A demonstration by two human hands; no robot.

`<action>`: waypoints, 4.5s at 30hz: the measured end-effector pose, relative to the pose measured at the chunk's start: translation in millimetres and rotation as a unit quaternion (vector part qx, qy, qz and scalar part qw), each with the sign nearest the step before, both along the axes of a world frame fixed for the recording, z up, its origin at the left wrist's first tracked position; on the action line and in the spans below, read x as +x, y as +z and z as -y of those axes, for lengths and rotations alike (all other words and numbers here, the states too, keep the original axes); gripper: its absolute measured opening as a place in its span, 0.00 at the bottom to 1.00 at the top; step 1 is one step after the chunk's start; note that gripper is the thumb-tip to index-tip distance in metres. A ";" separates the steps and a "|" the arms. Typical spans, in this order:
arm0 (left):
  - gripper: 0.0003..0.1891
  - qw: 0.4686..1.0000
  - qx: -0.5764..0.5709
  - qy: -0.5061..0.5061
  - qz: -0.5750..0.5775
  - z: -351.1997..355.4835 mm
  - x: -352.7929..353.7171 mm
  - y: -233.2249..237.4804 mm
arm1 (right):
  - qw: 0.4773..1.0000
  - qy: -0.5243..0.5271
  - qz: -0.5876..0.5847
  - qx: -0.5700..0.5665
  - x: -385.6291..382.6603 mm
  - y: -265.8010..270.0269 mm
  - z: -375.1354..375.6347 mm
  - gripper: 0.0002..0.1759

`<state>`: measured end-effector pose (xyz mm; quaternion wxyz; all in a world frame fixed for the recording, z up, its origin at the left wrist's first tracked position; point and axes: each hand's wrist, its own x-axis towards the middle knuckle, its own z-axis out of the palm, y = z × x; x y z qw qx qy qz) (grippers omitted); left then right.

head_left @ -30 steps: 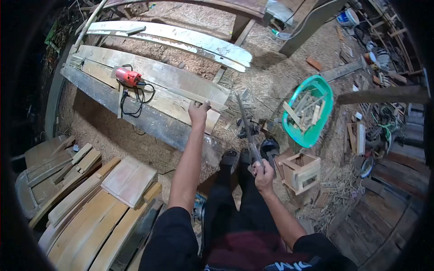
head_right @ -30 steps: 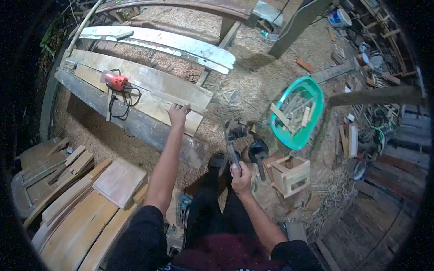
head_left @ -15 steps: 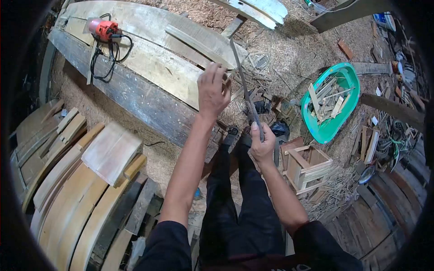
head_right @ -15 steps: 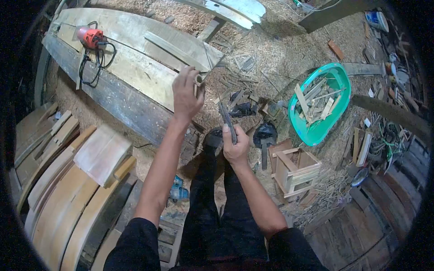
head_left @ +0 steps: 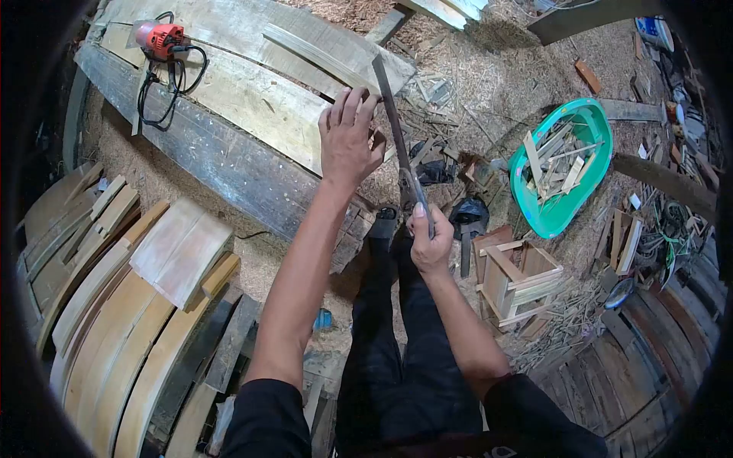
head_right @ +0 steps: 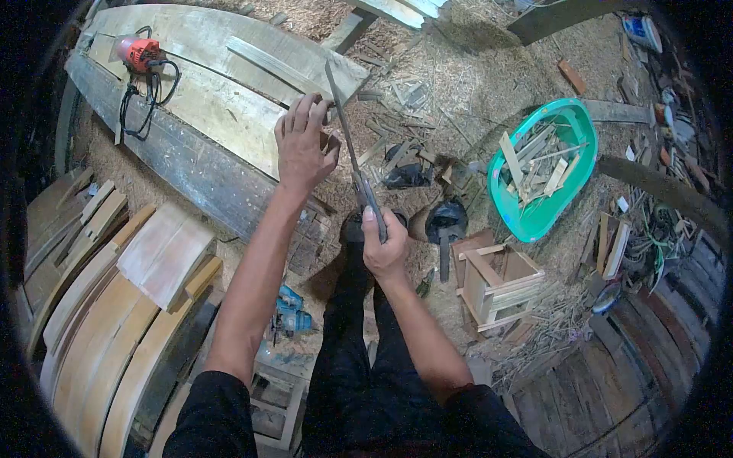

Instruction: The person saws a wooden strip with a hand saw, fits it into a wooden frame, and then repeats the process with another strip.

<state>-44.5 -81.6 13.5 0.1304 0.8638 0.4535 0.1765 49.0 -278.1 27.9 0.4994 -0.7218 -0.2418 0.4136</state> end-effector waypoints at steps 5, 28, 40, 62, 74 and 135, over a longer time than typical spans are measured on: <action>0.41 1.000 0.000 -0.004 0.004 0.2 0.1 -0.9 | 1.000 -0.014 0.006 -0.006 -6.4 8.8 2.6 0.23; 0.39 1.000 0.002 0.005 0.015 0.3 -0.3 -3.6 | 0.999 -0.016 -0.024 -0.033 -10.3 5.5 19.7 0.22; 0.41 1.000 -0.002 0.005 0.011 1.3 -1.4 -2.7 | 0.999 -0.002 0.004 -0.032 -11.8 2.0 19.8 0.21; 0.42 1.000 0.006 0.010 0.017 -0.9 -0.3 -3.9 | 0.999 0.005 0.037 -0.017 -5.1 16.7 13.6 0.22; 0.42 1.000 -0.005 0.016 0.000 2.5 0.8 -3.8 | 0.999 -0.004 0.045 -0.031 -1.9 15.9 -9.5 0.22; 0.40 1.000 -0.004 0.010 0.000 0.3 0.4 -5.4 | 0.998 0.020 0.042 -0.039 2.2 15.6 -3.9 0.20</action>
